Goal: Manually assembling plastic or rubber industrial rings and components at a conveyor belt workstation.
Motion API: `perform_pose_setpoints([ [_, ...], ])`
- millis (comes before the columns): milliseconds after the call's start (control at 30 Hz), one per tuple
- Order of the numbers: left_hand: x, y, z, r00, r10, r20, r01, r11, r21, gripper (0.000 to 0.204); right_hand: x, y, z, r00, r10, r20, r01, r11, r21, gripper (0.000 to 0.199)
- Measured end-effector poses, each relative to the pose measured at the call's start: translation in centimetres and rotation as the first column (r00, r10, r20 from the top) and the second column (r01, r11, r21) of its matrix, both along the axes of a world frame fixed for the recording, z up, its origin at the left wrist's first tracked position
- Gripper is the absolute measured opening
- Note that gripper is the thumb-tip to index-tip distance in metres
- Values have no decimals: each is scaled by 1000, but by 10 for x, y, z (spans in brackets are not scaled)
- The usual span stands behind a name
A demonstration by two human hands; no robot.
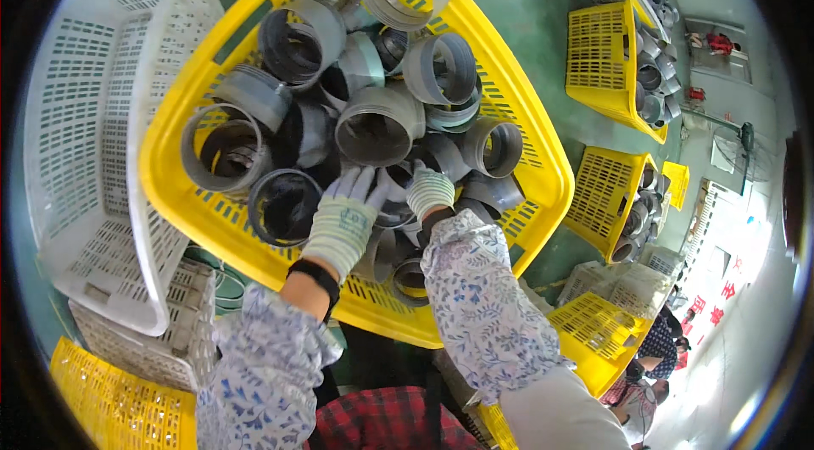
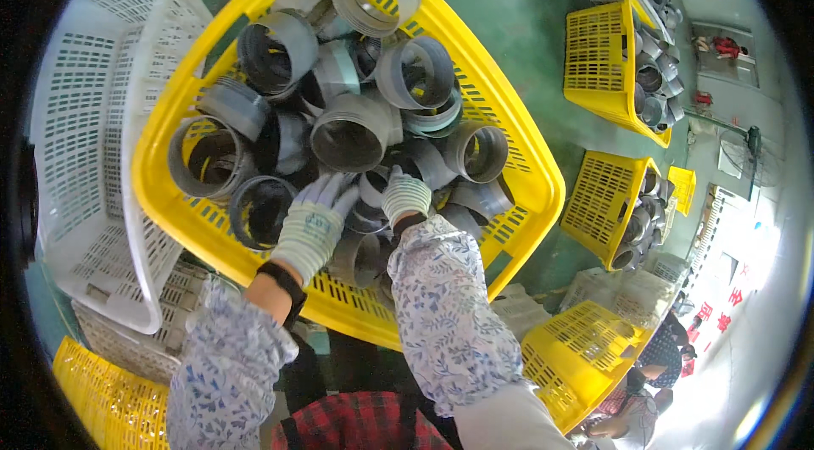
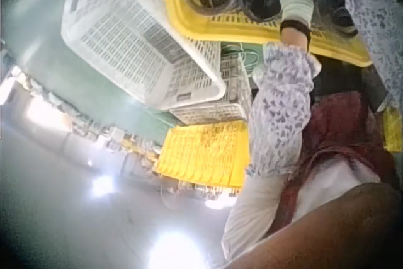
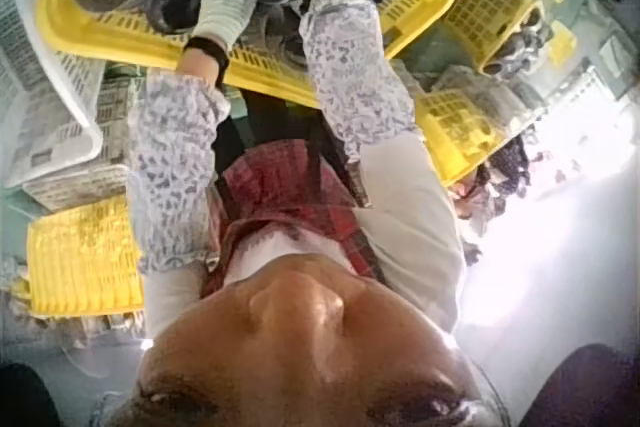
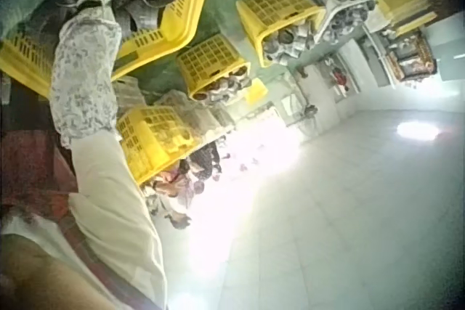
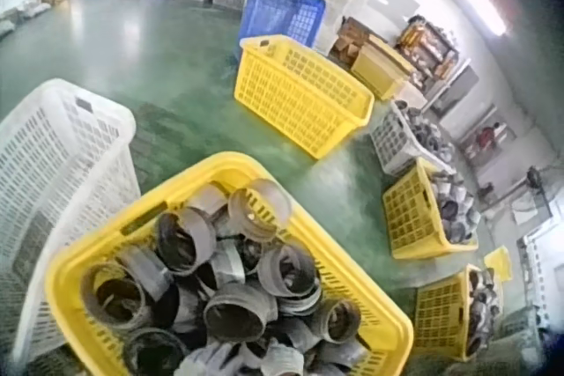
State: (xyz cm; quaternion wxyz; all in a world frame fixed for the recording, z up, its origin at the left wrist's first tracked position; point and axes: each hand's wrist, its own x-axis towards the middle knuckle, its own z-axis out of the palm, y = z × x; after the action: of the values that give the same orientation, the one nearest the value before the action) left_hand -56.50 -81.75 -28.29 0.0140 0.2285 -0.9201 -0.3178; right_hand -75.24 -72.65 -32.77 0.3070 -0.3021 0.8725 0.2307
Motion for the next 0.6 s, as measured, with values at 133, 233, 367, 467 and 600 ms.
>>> perform_pose_setpoints([
  [133,-45,-2,-43,972,42,230,-33,998,-46,81,-20,-15,15,960,114,255,-66,980,-189,35],
  [233,-71,-10,-67,930,21,367,20,994,-109,64,-32,-15,25,919,205,336,-108,952,-287,35],
  [367,-74,-25,-71,862,-179,475,205,979,-3,39,-25,0,22,742,49,668,375,797,-474,24],
  [467,-58,-10,-92,955,-124,271,168,975,-147,41,-33,-3,34,964,262,34,-157,673,-723,22],
  [600,-62,12,-84,918,-283,278,285,958,37,55,-73,-46,61,957,88,-275,-288,356,-889,38],
])
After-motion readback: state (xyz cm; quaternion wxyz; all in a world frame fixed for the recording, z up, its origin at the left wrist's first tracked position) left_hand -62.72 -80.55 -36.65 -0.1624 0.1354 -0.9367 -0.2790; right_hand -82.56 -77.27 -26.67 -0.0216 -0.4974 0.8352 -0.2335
